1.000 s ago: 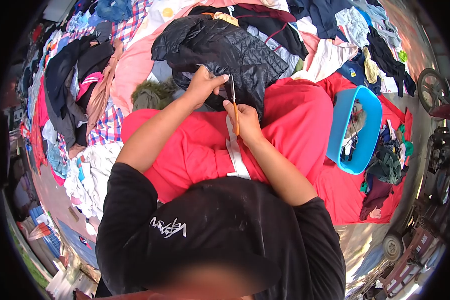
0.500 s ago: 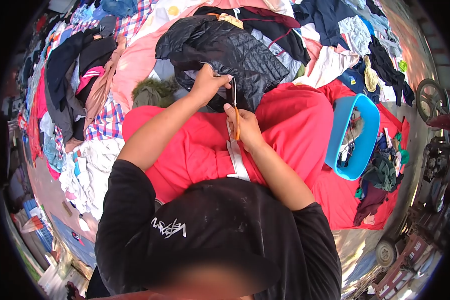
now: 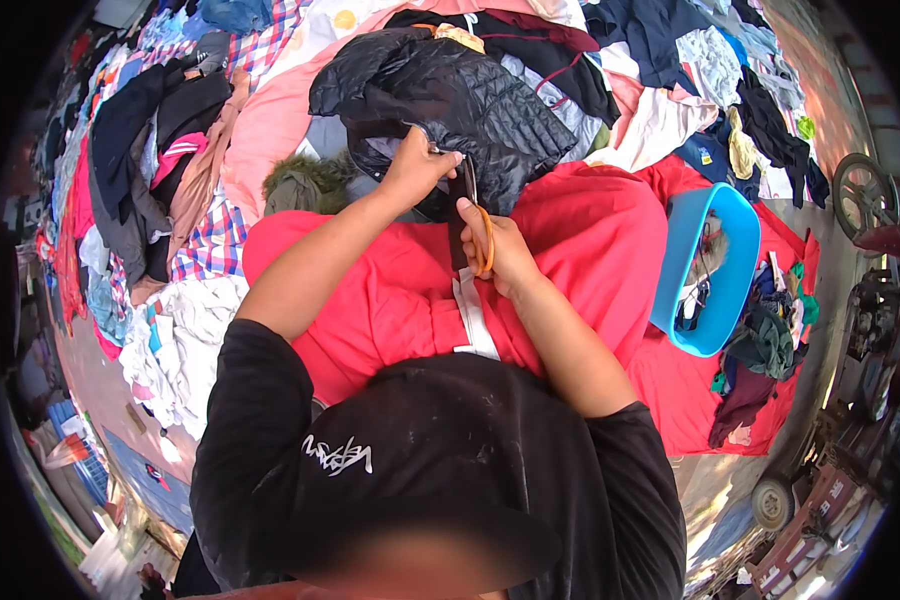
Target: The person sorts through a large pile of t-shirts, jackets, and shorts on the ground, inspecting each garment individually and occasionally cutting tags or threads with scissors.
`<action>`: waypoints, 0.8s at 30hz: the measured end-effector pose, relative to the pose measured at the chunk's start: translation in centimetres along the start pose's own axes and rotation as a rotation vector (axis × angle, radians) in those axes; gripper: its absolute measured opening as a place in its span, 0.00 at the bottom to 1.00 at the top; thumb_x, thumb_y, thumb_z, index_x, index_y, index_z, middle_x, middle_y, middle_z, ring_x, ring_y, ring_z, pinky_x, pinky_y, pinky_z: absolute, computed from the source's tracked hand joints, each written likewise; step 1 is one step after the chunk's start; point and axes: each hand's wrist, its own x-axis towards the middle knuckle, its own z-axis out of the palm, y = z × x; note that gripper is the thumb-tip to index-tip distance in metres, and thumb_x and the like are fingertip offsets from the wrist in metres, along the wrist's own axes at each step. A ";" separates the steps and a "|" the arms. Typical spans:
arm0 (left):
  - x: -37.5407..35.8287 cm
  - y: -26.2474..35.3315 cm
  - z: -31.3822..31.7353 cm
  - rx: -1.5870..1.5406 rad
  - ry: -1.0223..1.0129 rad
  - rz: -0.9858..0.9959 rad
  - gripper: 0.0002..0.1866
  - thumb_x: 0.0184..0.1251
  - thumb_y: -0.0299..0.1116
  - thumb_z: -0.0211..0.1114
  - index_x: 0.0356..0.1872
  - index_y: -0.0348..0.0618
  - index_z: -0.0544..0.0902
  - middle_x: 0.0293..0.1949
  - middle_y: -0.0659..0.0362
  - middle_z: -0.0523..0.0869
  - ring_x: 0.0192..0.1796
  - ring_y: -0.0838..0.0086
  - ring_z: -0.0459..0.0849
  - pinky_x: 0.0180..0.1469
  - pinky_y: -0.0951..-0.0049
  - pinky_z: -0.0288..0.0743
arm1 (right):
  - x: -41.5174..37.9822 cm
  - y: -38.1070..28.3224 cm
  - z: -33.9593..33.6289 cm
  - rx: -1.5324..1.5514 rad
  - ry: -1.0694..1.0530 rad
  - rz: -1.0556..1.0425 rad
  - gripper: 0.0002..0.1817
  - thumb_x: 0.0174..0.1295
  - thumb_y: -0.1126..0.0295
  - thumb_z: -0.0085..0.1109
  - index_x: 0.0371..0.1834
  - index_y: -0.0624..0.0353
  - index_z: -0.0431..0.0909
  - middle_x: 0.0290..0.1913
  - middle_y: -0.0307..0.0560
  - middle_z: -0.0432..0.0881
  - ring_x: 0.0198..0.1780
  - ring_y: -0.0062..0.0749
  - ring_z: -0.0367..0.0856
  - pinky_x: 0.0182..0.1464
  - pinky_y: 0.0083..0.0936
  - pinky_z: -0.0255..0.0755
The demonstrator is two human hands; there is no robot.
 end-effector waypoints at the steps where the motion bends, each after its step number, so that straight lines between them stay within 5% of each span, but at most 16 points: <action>1: 0.1 0.1 -0.1 0.025 -0.018 -0.008 0.17 0.66 0.23 0.69 0.50 0.35 0.70 0.38 0.57 0.83 0.34 0.78 0.84 0.36 0.75 0.79 | -0.1 -0.1 0.0 0.007 0.001 -0.005 0.31 0.64 0.36 0.64 0.26 0.57 0.73 0.18 0.37 0.72 0.11 0.23 0.67 0.13 0.19 0.54; 18: 0.8 -0.3 -1.7 0.134 -0.154 -0.172 0.14 0.64 0.24 0.69 0.46 0.35 0.74 0.34 0.60 0.81 0.29 0.79 0.79 0.33 0.77 0.74 | 2.6 2.2 0.7 -0.101 0.155 -0.162 0.32 0.61 0.37 0.69 0.23 0.57 0.74 0.18 0.35 0.69 0.13 0.18 0.63 0.16 0.18 0.57; 24: 0.4 1.2 -2.8 0.068 -0.200 -0.170 0.14 0.63 0.25 0.69 0.46 0.36 0.75 0.32 0.60 0.81 0.28 0.80 0.78 0.31 0.77 0.72 | 1.9 1.5 -0.4 -0.384 0.147 -0.222 0.31 0.62 0.38 0.68 0.20 0.56 0.74 0.14 0.32 0.66 0.12 0.18 0.62 0.15 0.19 0.56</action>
